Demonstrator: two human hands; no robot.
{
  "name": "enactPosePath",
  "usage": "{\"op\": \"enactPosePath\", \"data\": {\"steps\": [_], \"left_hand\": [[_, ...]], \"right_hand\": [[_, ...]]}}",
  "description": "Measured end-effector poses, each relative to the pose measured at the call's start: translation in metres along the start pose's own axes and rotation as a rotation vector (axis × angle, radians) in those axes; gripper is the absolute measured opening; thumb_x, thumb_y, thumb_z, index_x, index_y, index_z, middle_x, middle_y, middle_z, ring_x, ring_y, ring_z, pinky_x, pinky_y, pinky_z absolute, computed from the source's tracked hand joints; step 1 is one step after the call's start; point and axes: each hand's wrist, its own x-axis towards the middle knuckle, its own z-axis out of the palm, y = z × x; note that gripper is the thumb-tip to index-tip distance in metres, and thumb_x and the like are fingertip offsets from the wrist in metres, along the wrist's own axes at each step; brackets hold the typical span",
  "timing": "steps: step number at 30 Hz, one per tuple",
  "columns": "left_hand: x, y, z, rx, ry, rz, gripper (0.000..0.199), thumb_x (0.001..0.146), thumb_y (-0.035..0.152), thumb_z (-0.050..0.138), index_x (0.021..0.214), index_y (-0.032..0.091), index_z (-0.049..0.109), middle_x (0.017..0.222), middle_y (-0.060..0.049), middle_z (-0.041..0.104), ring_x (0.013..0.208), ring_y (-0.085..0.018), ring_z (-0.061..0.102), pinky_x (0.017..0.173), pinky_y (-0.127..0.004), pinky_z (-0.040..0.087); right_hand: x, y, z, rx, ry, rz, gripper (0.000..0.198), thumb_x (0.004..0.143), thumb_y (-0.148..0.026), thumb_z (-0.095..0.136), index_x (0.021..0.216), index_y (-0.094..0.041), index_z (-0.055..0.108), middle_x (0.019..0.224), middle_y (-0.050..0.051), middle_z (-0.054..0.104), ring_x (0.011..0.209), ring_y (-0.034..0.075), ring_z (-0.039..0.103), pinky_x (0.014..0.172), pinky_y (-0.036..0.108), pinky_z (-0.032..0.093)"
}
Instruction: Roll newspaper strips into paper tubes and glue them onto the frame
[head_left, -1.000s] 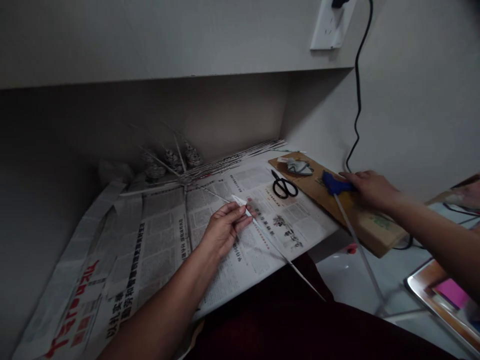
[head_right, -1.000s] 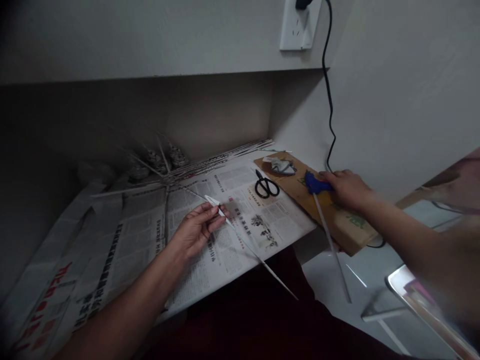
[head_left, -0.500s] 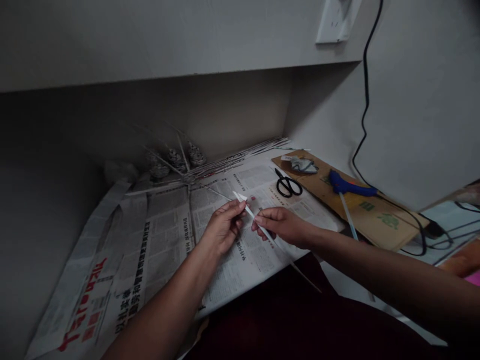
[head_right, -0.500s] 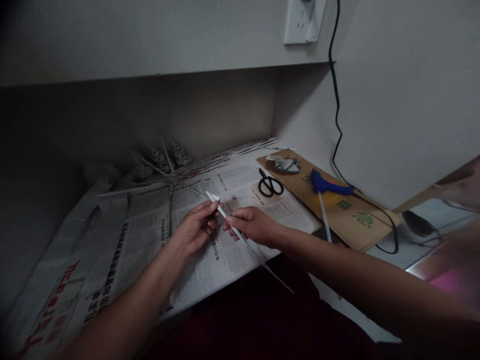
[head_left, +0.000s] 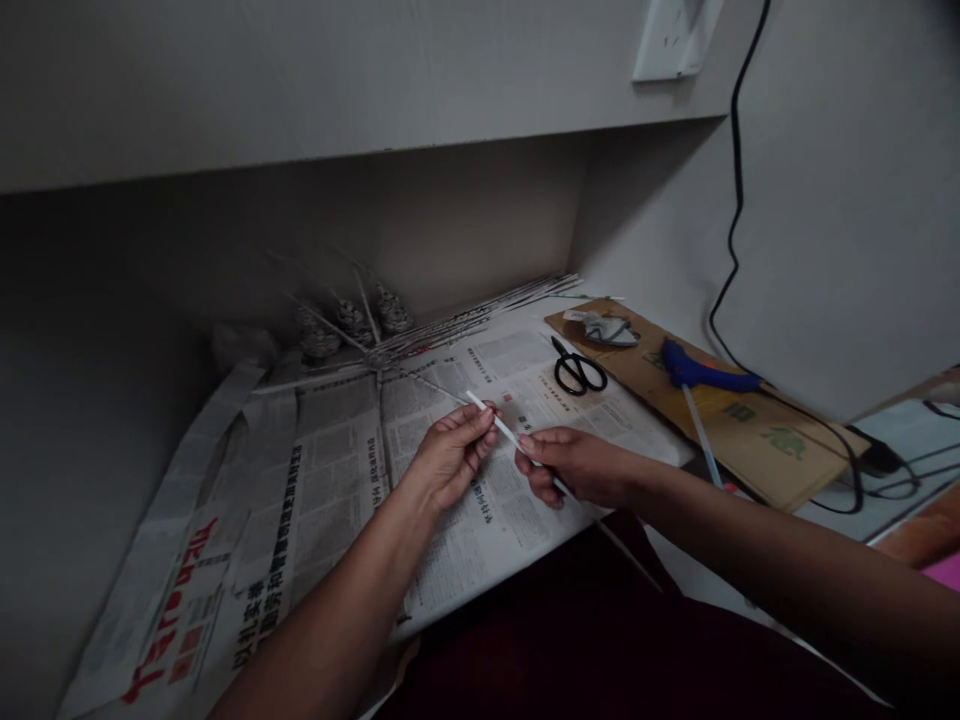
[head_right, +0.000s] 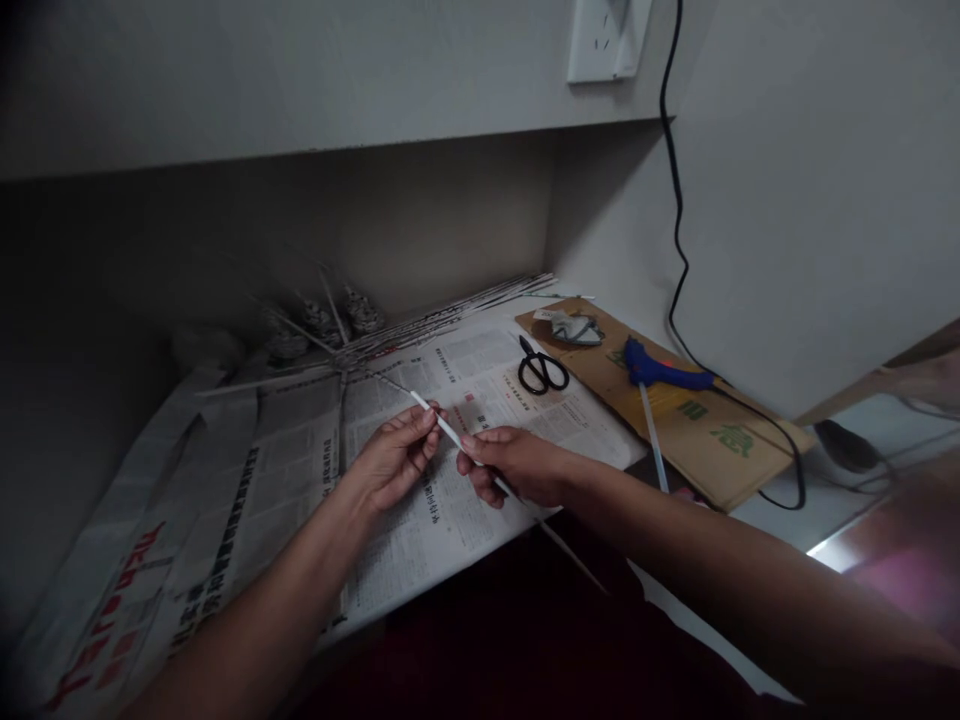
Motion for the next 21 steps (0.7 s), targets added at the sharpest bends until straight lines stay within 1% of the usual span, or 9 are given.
{"op": "enactPosePath", "data": {"steps": [1,3,6,8,9,12,14,19,21], "left_hand": [[0.0,0.001,0.0,-0.001,-0.002,-0.002,0.007,0.073,0.007,0.069,0.079,0.008,0.068,0.076,-0.005,0.067,0.058,-0.004,0.06,0.057,-0.009,0.051],[0.0,0.002,0.0,-0.007,-0.001,0.004,0.005,0.073,0.007,0.068,0.079,0.008,0.068,0.075,-0.004,0.067,0.057,-0.004,0.059,0.055,-0.009,0.051],[0.001,0.004,-0.002,-0.029,0.021,0.031,0.004,0.074,0.007,0.067,0.078,0.008,0.068,0.073,-0.003,0.066,0.055,-0.003,0.058,0.054,-0.01,0.051],[0.002,0.005,-0.003,-0.044,0.033,0.046,0.005,0.074,0.006,0.066,0.079,0.008,0.068,0.073,-0.003,0.066,0.055,-0.004,0.059,0.054,-0.01,0.051],[0.002,0.005,-0.003,-0.049,0.034,0.049,0.006,0.074,0.006,0.066,0.08,0.008,0.068,0.073,-0.003,0.066,0.055,-0.004,0.059,0.054,-0.01,0.052],[0.003,0.006,-0.003,-0.051,0.024,0.047,0.009,0.073,0.006,0.067,0.082,0.008,0.068,0.072,-0.002,0.065,0.055,-0.003,0.059,0.055,-0.01,0.052],[0.003,0.007,-0.003,-0.05,0.028,0.048,0.008,0.073,0.006,0.068,0.081,0.008,0.068,0.071,-0.002,0.064,0.055,-0.004,0.059,0.054,-0.011,0.053],[0.005,0.012,-0.005,-0.037,0.091,0.079,0.005,0.073,0.005,0.067,0.078,0.008,0.067,0.069,-0.002,0.064,0.052,-0.005,0.059,0.05,-0.012,0.052],[0.005,0.013,-0.006,-0.031,0.083,0.079,0.004,0.075,0.006,0.066,0.078,0.008,0.066,0.074,-0.004,0.066,0.053,-0.005,0.059,0.049,-0.012,0.052]], "right_hand": [[-0.001,0.0,0.0,0.066,-0.049,0.03,0.038,0.089,-0.051,0.042,0.077,-0.017,0.051,0.055,-0.006,0.039,0.047,0.008,0.043,0.048,0.024,0.037],[-0.001,-0.001,0.0,0.055,-0.063,0.026,0.036,0.089,-0.051,0.043,0.081,-0.017,0.052,0.057,-0.005,0.042,0.048,0.009,0.045,0.049,0.024,0.039],[0.0,-0.001,0.003,-0.173,0.08,-0.076,0.032,0.087,-0.047,0.05,0.085,-0.016,0.057,0.059,-0.004,0.049,0.051,0.009,0.049,0.05,0.023,0.04],[0.002,0.0,0.003,-0.24,0.151,-0.131,0.031,0.087,-0.045,0.05,0.083,-0.016,0.058,0.057,-0.003,0.049,0.05,0.008,0.047,0.05,0.022,0.04],[0.003,0.002,0.003,-0.207,0.137,-0.136,0.033,0.088,-0.045,0.048,0.081,-0.015,0.059,0.055,-0.003,0.048,0.048,0.008,0.046,0.05,0.023,0.039],[0.004,0.004,0.0,0.048,-0.048,-0.063,0.037,0.09,-0.047,0.043,0.082,-0.014,0.057,0.051,-0.006,0.04,0.046,0.009,0.044,0.049,0.024,0.038],[0.005,0.004,-0.002,0.141,-0.126,-0.019,0.037,0.09,-0.048,0.042,0.083,-0.015,0.056,0.052,-0.007,0.036,0.046,0.009,0.044,0.049,0.024,0.038],[0.003,0.003,0.001,-0.172,0.069,-0.118,0.031,0.09,-0.044,0.048,0.084,-0.015,0.059,0.052,-0.004,0.047,0.046,0.008,0.044,0.049,0.023,0.038],[0.003,0.003,0.002,-0.099,0.038,-0.112,0.033,0.091,-0.044,0.045,0.082,-0.015,0.058,0.05,-0.005,0.042,0.044,0.008,0.043,0.048,0.023,0.037]]}}
